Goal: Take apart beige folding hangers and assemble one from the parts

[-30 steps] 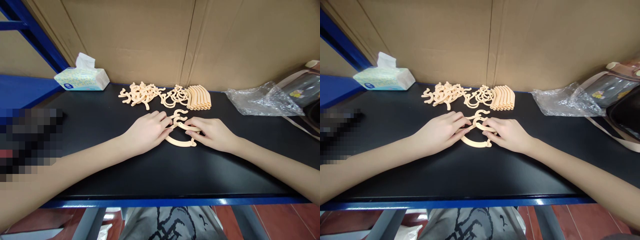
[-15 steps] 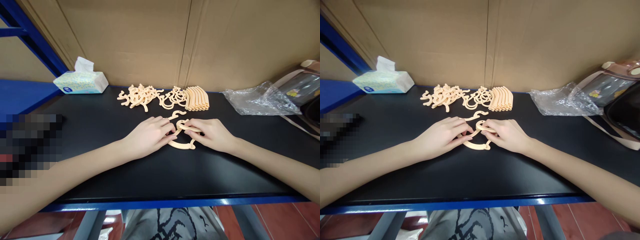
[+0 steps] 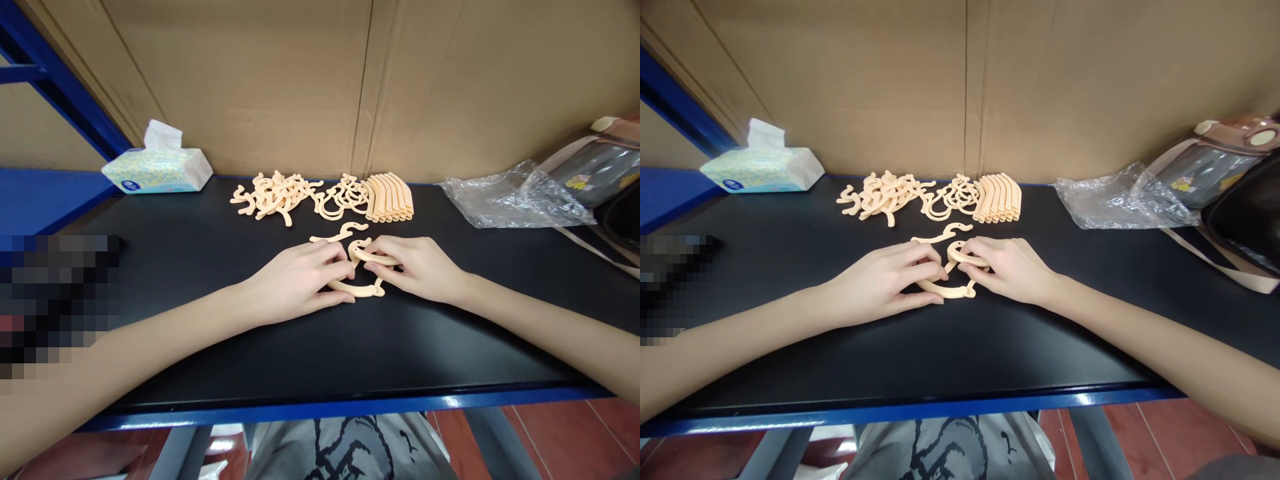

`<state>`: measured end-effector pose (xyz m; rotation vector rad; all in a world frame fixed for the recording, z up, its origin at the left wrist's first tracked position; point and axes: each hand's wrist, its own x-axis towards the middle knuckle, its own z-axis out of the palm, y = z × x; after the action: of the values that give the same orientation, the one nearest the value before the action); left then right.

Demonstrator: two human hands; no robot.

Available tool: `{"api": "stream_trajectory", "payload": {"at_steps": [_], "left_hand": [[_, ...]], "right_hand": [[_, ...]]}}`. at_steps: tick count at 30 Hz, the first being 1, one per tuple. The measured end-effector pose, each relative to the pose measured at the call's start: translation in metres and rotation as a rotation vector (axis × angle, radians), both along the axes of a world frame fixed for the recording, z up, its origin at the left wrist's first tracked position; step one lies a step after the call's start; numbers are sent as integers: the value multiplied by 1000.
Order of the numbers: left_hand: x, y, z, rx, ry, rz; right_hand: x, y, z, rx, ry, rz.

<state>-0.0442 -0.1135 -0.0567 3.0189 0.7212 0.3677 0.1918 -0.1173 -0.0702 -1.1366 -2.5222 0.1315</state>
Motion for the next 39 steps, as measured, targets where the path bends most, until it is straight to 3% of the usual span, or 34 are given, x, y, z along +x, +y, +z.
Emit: {"api": "stream_trajectory", "payload": {"at_steps": [14,24,31,34,39], "left_hand": [[-1,-2,1,-16,-6,34],[-2,-1,3,52,21,169],[-1,2,4,76,49,211],[-2,1,4,95,14,168],[1,-3,3,105,8,-57]], "right_hand": [[-2,0,4,-48,-30,-14],[-2,-1,3,-64,-21,-46],[0,3,1,-156,124,-71],[1,5,0,-206,268,-95],[2,6,-1,-187,422,-131]]}}
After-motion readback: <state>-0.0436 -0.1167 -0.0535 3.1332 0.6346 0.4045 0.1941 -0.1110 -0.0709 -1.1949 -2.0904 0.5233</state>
